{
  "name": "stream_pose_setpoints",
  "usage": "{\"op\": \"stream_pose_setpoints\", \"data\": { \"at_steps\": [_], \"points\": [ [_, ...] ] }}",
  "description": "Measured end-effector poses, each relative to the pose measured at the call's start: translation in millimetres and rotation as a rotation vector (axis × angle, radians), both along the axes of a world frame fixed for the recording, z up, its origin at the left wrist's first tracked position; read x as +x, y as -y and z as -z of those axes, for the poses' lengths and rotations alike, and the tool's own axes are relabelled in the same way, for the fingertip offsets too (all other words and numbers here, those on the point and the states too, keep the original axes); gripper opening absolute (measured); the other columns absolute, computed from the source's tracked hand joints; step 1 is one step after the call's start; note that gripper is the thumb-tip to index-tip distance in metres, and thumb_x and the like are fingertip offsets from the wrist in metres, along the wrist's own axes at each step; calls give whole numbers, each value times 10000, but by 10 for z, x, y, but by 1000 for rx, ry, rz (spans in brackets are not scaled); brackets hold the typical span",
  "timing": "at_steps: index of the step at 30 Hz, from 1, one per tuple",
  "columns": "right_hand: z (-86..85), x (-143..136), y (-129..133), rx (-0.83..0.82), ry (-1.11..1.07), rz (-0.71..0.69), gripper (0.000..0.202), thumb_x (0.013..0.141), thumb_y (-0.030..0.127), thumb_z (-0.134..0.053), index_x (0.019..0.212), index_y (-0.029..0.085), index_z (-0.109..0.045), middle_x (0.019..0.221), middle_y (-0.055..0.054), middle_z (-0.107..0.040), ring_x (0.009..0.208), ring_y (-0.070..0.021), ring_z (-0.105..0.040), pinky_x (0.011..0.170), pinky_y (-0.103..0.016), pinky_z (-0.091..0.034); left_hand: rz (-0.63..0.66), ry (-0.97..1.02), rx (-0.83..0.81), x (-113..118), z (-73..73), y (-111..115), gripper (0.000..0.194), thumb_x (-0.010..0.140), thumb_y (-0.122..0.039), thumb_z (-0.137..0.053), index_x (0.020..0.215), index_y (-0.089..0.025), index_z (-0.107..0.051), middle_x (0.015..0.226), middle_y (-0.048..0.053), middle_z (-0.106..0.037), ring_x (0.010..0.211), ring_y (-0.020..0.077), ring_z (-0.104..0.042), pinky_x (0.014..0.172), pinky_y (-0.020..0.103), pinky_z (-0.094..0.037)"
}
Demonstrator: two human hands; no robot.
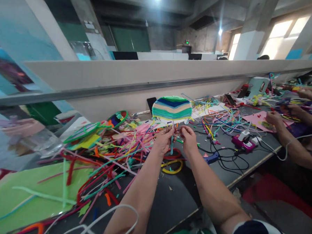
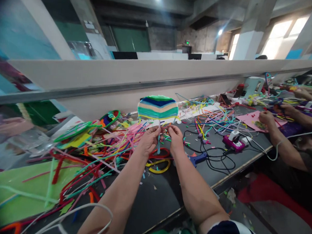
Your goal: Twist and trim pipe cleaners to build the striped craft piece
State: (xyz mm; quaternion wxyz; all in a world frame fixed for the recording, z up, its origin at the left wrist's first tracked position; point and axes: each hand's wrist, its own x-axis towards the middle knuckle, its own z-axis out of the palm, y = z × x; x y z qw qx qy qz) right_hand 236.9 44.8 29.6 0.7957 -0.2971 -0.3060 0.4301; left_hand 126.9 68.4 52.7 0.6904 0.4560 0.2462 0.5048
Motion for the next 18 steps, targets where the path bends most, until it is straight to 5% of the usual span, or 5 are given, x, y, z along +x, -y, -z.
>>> {"op": "stream_pose_setpoints", "data": {
  "at_steps": [11,18],
  "points": [
    [-29,57,-5,102,-180,-105,140,644,241,-749,720,184,-647,680,33,-618,624,-92,-532,608,-232,-411,74,-54,62,63,-8,64,305,678,-320,-759,871,-110,-653,695,25,-630,451,58,-478,417,195,-325],
    [-3,79,-43,81,-186,-89,135,640,245,-748,720,187,-656,684,34,-622,620,-89,-534,603,-223,-416,74,-66,118,71,39,42,321,588,-226,-806,858,-118,-672,644,2,-606,493,67,-476,456,206,-332]
  ]
}}
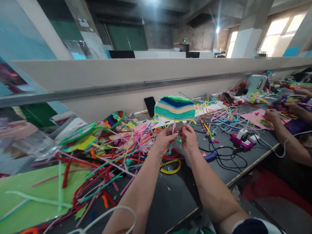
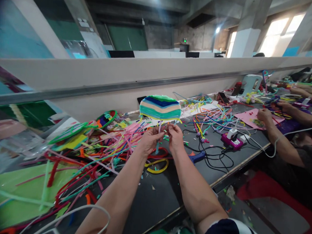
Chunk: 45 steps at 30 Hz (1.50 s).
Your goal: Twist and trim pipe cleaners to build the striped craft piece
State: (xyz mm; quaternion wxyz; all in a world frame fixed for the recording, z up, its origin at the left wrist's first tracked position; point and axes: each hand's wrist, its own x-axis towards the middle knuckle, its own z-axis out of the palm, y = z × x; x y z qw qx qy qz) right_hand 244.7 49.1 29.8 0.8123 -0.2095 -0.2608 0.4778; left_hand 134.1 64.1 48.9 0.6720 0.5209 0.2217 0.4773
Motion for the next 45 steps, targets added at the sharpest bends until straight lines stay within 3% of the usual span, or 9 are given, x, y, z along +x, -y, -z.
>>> {"op": "stream_pose_setpoints", "data": {
  "at_steps": [14,26,45],
  "points": [
    [4,-47,46,-17,-31,-139,182,653,257,-764,787,196,-657,720,23,-641,651,-101,-573,589,-217,-446,-46,28,6,-5,-35,-14,256,548,-178,-809,754,-125,-667,598,-21,-573,472,59,-431,441,213,-276],
    [-14,-44,35,11,20,12,204,617,257,-768,762,202,-635,688,30,-624,627,-103,-553,597,-226,-444,-80,-12,4,43,12,-15,263,523,-175,-810,735,-125,-662,580,-21,-565,454,59,-428,422,210,-271],
    [20,-29,10,-21,84,64,201,601,266,-757,708,190,-605,664,39,-596,565,-80,-481,548,-216,-376,-107,-63,23,49,112,-50,286,530,-189,-805,752,-116,-641,558,-39,-534,438,45,-399,418,195,-262]
  ]
}}
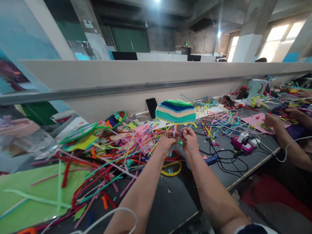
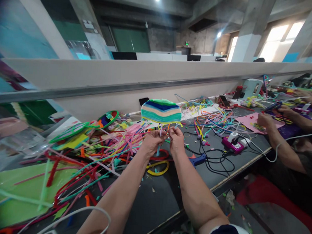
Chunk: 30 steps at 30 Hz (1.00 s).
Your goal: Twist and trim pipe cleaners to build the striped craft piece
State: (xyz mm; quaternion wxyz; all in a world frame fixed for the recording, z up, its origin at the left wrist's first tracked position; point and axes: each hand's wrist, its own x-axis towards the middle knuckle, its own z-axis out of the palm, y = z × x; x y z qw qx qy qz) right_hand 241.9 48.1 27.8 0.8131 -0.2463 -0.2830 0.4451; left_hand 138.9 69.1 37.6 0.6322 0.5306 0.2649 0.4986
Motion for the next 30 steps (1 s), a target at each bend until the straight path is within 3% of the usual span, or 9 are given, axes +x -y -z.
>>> {"op": "stream_pose_setpoints", "data": {
  "at_steps": [13,18,21,30],
  "points": [
    [-19,-16,7,-7,-14,-11,206,592,268,-764,711,195,-612,638,43,-588,567,-89,-479,558,-221,-385,-4,-2,9,-18,-5,-11,326,532,-207,-808,803,-127,-648,569,-37,-547,450,52,-421,438,194,-283],
    [-14,-42,21,-36,-58,-78,246,640,278,-746,851,212,-637,776,21,-647,687,-109,-575,640,-238,-431,-39,128,4,-60,-70,-27,361,711,-399,-714,950,-144,-626,747,26,-643,524,71,-500,484,203,-352],
    [24,-66,9,-81,-55,-113,267,653,275,-734,895,224,-635,783,21,-655,698,-117,-595,637,-239,-440,-95,173,-43,-55,-56,-41,458,779,-537,-601,1033,-156,-595,739,36,-650,509,84,-513,460,209,-345],
    [83,-91,-17,-65,11,-83,249,690,286,-714,924,231,-650,834,14,-671,735,-121,-603,624,-225,-443,-101,191,-51,-71,-13,-51,618,785,-676,-468,1112,-160,-565,799,78,-674,567,127,-572,456,225,-336]
  ]
}}
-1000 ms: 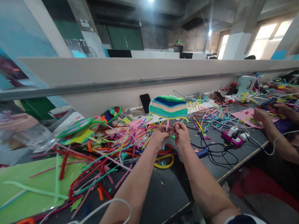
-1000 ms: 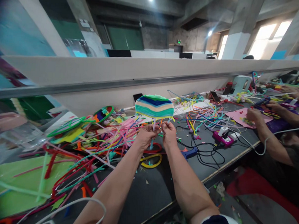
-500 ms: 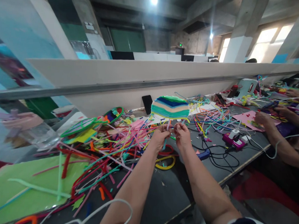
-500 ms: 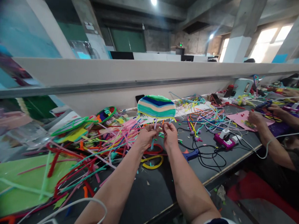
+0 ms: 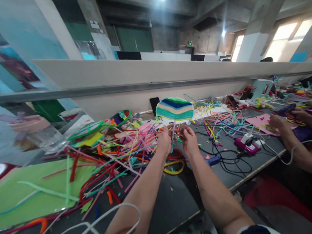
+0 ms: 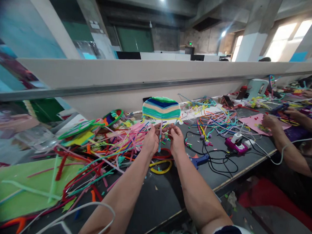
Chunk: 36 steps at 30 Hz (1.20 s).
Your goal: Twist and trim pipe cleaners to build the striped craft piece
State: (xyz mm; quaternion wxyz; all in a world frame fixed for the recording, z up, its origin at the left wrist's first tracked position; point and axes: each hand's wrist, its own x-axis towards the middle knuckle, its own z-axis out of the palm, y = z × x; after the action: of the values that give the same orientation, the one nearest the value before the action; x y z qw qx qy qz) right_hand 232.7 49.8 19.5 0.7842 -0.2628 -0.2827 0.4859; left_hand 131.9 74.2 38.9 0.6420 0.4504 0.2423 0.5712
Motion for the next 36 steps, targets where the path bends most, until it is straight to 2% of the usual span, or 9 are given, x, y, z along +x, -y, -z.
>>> {"op": "stream_pose_setpoints", "data": {
  "at_steps": [4,10,15,21,28,32,36],
  "points": [
    [-30,4,20,2,-18,5,246,691,259,-714,930,236,-659,841,26,-670,713,-100,-588,641,-219,-446,17,35,-3,-37,-32,24,604,800,-659,-459,1164,-183,-535,774,64,-678,552,127,-563,465,225,-336],
    [-61,-36,51,10,15,41,238,659,247,-749,883,220,-673,797,30,-671,695,-98,-589,635,-215,-447,-32,4,18,-17,-27,67,577,785,-572,-550,1228,-205,-498,738,24,-657,507,104,-528,451,214,-321],
    [-33,-13,18,-59,-63,-67,197,642,250,-765,805,202,-664,673,24,-669,588,-99,-571,562,-222,-441,-91,16,16,51,29,64,574,786,-496,-582,1281,-230,-464,656,-28,-591,482,90,-500,436,204,-317],
    [12,17,-19,-26,-93,-126,249,629,260,-778,827,198,-642,638,16,-658,680,-159,-645,505,-231,-451,-138,-71,30,112,70,80,563,846,-463,-505,1357,-253,-395,718,-6,-605,443,69,-466,405,188,-283],
    [-2,62,-29,-19,-86,-16,306,608,191,-766,893,200,-657,680,38,-667,577,-75,-583,533,-180,-448,-144,-97,31,130,50,96,548,865,-469,-470,1361,-249,-394,728,13,-595,424,83,-457,373,194,-259],
    [-7,79,-34,-31,-79,51,324,606,194,-753,915,208,-657,720,34,-684,575,-72,-572,551,-186,-448,-143,-98,30,134,52,80,546,867,-461,-459,1364,-246,-392,717,18,-610,416,92,-461,367,199,-246],
    [-5,105,-45,-77,-114,48,358,607,185,-745,950,207,-646,733,21,-696,558,-76,-563,538,-188,-437,-154,-94,43,134,60,69,575,863,-448,-459,1390,-244,-359,729,19,-625,413,88,-462,369,196,-248]
  ]
}}
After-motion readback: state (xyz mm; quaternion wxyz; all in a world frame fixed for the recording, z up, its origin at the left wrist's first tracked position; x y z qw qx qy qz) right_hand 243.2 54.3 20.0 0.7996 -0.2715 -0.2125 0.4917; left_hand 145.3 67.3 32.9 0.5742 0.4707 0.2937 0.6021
